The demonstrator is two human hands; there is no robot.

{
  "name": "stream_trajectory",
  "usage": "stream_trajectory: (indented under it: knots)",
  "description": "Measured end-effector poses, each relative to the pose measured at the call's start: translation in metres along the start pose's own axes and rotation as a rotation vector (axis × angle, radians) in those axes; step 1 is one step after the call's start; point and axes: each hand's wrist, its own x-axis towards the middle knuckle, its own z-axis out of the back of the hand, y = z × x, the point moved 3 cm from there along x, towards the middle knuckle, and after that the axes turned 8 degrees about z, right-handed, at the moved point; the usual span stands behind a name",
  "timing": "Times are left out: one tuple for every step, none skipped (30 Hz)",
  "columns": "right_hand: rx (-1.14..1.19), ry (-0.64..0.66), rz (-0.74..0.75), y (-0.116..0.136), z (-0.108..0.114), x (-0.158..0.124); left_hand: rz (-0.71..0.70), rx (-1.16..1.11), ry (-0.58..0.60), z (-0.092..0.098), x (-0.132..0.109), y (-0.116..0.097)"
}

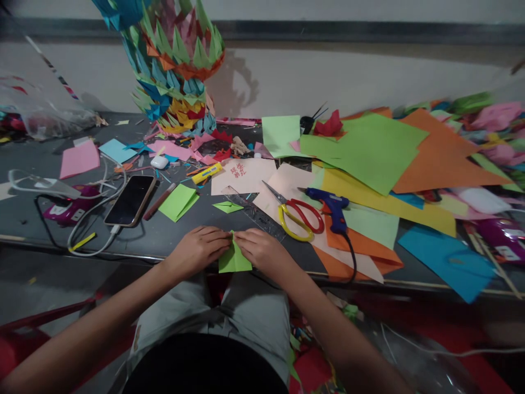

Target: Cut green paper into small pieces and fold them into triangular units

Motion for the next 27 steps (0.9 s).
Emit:
stream_trajectory:
  knots:
    - [0.001, 0.0, 0.005, 0.0, 0.0, 0.0, -0.001, 0.003, 0.005, 0.0, 0.0, 0.0]
    - [0.0, -0.001, 0.007, 0.0, 0.0, 0.0, 0.001, 0.008, 0.01, 0.0, 0.001, 0.0]
    - [-0.004, -0.002, 0.007, 0.0, 0.0, 0.0, 0.005, 0.014, 0.014, 0.0, 0.001, 0.0]
    - [-0.009, -0.002, 0.003, 0.0, 0.0, 0.001, 0.006, 0.018, 0.019, 0.0, 0.002, -0.001]
    - [-0.012, 0.004, -0.008, 0.0, 0.001, 0.002, 0.004, 0.02, 0.025, 0.001, 0.003, -0.001]
    - [-0.012, 0.023, -0.029, 0.0, 0.001, 0.004, 0.004, 0.019, 0.03, 0.001, 0.004, -0.001]
    - [-0.008, 0.055, -0.057, 0.001, 0.002, 0.007, 0.005, 0.017, 0.039, 0.001, 0.004, -0.001]
    - [0.001, 0.098, -0.093, 0.001, 0.003, 0.01, 0.01, 0.015, 0.051, 0.002, 0.005, -0.002]
    - [0.008, 0.144, -0.136, 0.002, 0.004, 0.012, 0.017, 0.016, 0.065, 0.002, 0.006, -0.002]
    - [0.011, 0.189, -0.179, 0.003, 0.005, 0.015, 0.027, 0.021, 0.081, 0.003, 0.007, -0.003]
    - [0.006, 0.226, -0.212, 0.004, 0.007, 0.017, 0.036, 0.029, 0.098, 0.004, 0.008, -0.004]
    - [-0.007, 0.249, -0.233, 0.006, 0.008, 0.018, 0.042, 0.039, 0.116, 0.004, 0.008, -0.005]
    - [-0.027, 0.261, -0.242, 0.009, 0.009, 0.018, 0.049, 0.048, 0.13, 0.005, 0.009, -0.006]
    - [-0.05, 0.262, -0.241, 0.012, 0.011, 0.018, 0.059, 0.057, 0.139, 0.005, 0.009, -0.007]
    - [-0.075, 0.257, -0.237, 0.015, 0.012, 0.016, 0.068, 0.064, 0.145, 0.006, 0.009, -0.008]
    - [-0.101, 0.248, -0.239, 0.018, 0.013, 0.014, 0.076, 0.07, 0.148, 0.006, 0.009, -0.009]
    - [-0.125, 0.236, -0.246, 0.02, 0.014, 0.011, 0.083, 0.073, 0.147, 0.006, 0.009, -0.01]
    - [-0.146, 0.222, -0.26, 0.022, 0.016, 0.008, 0.085, 0.073, 0.144, 0.007, 0.009, -0.011]
    - [-0.16, 0.207, -0.278, 0.023, 0.017, 0.006, 0.083, 0.071, 0.142, 0.007, 0.009, -0.012]
    - [-0.165, 0.194, -0.3, 0.023, 0.018, 0.004, 0.079, 0.069, 0.136, 0.008, 0.008, -0.013]
    - [-0.161, 0.183, -0.322, 0.021, 0.019, 0.003, 0.075, 0.067, 0.129, 0.008, 0.008, -0.014]
    - [-0.148, 0.179, -0.343, 0.019, 0.019, 0.003, 0.075, 0.067, 0.119, 0.009, 0.007, -0.015]
    - [-0.128, 0.181, -0.359, 0.016, 0.019, 0.004, 0.077, 0.069, 0.111, 0.01, 0.007, -0.016]
    - [-0.106, 0.187, -0.374, 0.012, 0.017, 0.005, 0.083, 0.074, 0.103, 0.01, 0.007, -0.017]
    - [-0.082, 0.188, -0.385, 0.008, 0.016, 0.007, 0.093, 0.078, 0.097, 0.01, 0.008, -0.018]
    - [-0.058, 0.187, -0.393, 0.005, 0.013, 0.009, 0.104, 0.079, 0.096, 0.01, 0.008, -0.019]
    - [-0.039, 0.19, -0.401, 0.002, 0.011, 0.011, 0.115, 0.075, 0.096, 0.01, 0.008, -0.02]
